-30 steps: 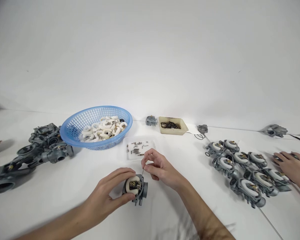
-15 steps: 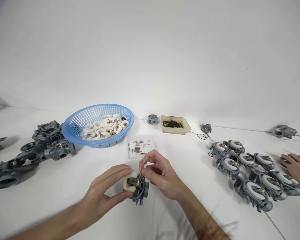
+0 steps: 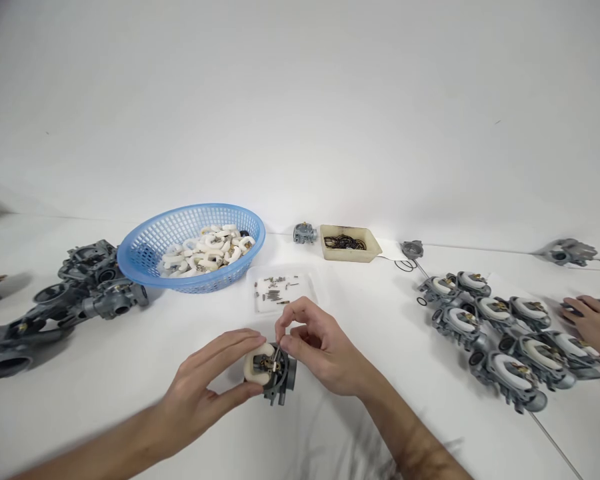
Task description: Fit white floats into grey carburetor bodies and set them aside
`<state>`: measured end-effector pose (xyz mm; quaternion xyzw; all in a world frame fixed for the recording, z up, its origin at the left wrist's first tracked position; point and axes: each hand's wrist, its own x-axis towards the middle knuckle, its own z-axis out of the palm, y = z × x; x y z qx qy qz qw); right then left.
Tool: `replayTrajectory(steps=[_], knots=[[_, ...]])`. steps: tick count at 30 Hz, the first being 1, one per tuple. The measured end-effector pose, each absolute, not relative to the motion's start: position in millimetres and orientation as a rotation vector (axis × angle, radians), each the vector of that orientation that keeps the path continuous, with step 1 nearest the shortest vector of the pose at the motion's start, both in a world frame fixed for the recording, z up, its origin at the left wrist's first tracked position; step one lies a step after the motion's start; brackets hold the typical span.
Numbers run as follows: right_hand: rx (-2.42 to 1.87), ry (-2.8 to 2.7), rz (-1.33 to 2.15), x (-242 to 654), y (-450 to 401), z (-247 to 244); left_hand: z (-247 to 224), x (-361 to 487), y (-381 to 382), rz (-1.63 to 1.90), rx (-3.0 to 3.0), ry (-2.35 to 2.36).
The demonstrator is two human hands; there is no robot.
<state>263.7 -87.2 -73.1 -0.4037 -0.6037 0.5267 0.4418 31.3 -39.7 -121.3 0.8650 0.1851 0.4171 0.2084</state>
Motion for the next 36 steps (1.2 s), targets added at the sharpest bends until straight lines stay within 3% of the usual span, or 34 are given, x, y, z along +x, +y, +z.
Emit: replayTrajectory(steps=[36], knots=[[-1.019, -1.552, 1.332, 269.0, -86.8, -70.6, -121.8, 32.0, -40.3, 1.130, 2.413, 0.504]])
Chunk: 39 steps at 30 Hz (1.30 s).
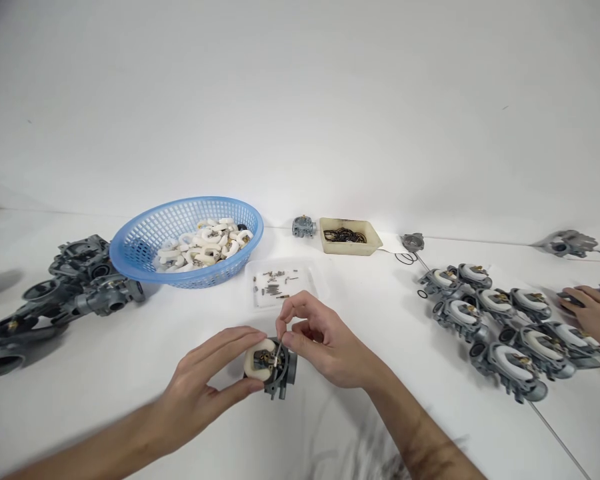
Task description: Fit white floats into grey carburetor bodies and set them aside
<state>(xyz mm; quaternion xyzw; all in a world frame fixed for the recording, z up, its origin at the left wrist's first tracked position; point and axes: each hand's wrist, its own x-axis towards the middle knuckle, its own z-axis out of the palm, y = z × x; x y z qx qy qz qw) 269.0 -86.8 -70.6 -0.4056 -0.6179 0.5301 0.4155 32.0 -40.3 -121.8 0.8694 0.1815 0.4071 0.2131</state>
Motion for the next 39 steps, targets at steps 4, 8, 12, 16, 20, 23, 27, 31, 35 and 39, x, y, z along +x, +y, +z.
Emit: replayTrajectory(steps=[4, 8, 12, 16, 20, 23, 27, 31, 35, 39], knots=[[-1.026, -1.582, 1.353, 268.6, -88.0, -70.7, -122.2, 32.8, -39.7, 1.123, 2.399, 0.488], [-1.048, -1.581, 1.364, 268.4, -88.3, -70.6, -121.6, 32.3, -40.3, 1.079, 2.374, 0.516], [-1.089, -1.553, 1.363, 267.1, -87.6, -69.0, -120.2, 32.4, -42.0, 1.041, 2.318, 0.596], [-1.142, -1.568, 1.324, 265.2, -86.9, -66.9, -119.7, 32.9, -43.2, 1.010, 2.312, 0.633], [-1.188, -1.598, 1.286, 265.3, -86.9, -66.0, -120.2, 33.8, -43.1, 1.005, 2.300, 0.635], [-1.176, -1.605, 1.304, 266.8, -87.4, -65.7, -120.2, 34.3, -42.9, 1.004, 2.296, 0.632], [-1.182, -1.617, 1.327, 269.0, -87.9, -63.9, -120.3, 34.7, -43.1, 0.980, 2.296, 0.624], [-1.199, -1.640, 1.326, 270.8, -87.2, -61.2, -121.8, 35.0, -43.2, 0.949, 2.300, 0.606], [-1.186, -1.674, 1.288, 273.1, -86.4, -60.3, -121.7, 35.9, -42.6, 0.950, 2.323, 0.602], [-1.203, -1.687, 1.264, 274.3, -86.1, -61.9, -118.1, 37.8, -41.5, 1.019, 2.360, 0.559]])
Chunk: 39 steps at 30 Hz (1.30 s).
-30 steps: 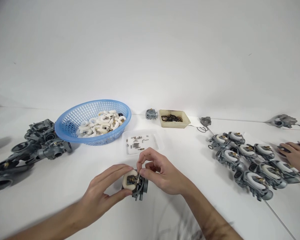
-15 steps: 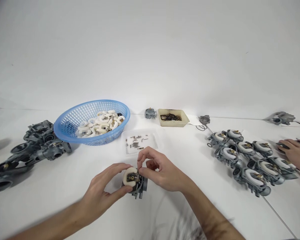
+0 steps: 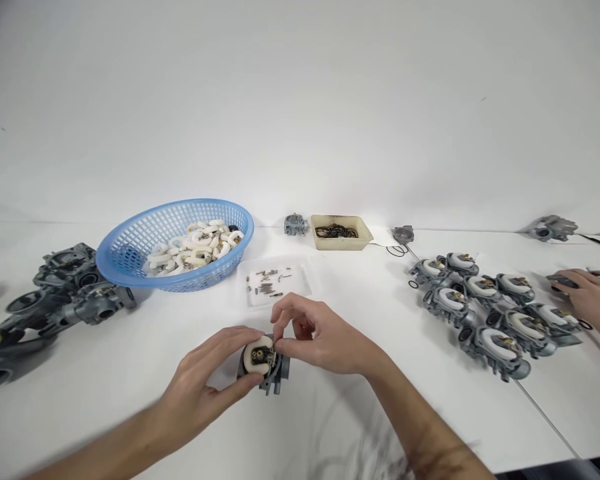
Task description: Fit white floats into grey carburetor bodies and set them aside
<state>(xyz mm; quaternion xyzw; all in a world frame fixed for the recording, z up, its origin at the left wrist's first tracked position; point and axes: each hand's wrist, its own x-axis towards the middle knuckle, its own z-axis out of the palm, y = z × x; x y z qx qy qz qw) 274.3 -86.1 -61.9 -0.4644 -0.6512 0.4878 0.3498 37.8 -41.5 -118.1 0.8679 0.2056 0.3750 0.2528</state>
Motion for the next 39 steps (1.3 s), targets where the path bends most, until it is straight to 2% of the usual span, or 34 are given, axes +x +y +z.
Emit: replayTrajectory(steps=[12, 26, 39], knots=[[-1.213, -1.779, 1.206, 277.2, -87.8, -62.1, -111.7, 40.2, -40.9, 1.121, 2.385, 0.530], [-1.276, -2.114, 0.660, 265.2, -97.4, -64.2, -109.8, 43.0, -39.5, 1.166, 2.405, 0.460], [-1.305, -2.166, 0.571, 264.7, -100.5, -60.6, -110.4, 43.1, -39.0, 1.138, 2.359, 0.434]])
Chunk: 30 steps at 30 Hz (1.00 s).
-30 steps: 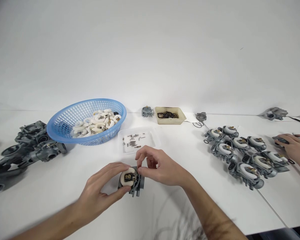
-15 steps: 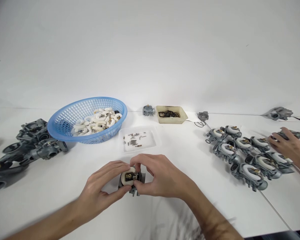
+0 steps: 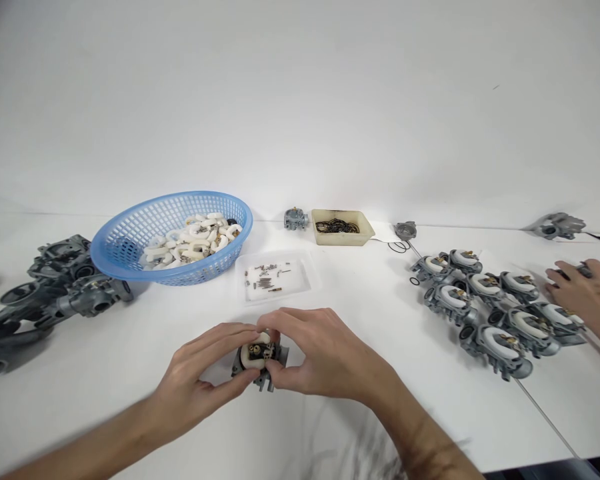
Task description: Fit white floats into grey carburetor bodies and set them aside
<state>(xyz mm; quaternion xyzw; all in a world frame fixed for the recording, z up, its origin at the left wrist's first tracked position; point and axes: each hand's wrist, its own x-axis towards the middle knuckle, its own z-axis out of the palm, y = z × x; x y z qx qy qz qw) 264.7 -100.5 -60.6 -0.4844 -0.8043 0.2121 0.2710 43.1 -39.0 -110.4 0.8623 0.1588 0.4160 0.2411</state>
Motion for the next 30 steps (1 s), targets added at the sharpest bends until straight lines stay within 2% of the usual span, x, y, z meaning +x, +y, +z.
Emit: replayTrajectory(steps=[13, 23, 30], knots=[[-1.274, -2.063, 0.705, 269.7, -97.8, -63.1, -112.6, 40.6, -39.9, 1.182, 2.359, 0.432], [-1.255, -1.576, 1.226, 271.3, -87.7, -63.3, -112.5, 39.6, -40.7, 1.226, 2.385, 0.458], [-1.229, -1.440, 1.413, 269.0, -85.1, -67.4, -113.4, 39.9, -40.3, 1.228, 2.380, 0.417]])
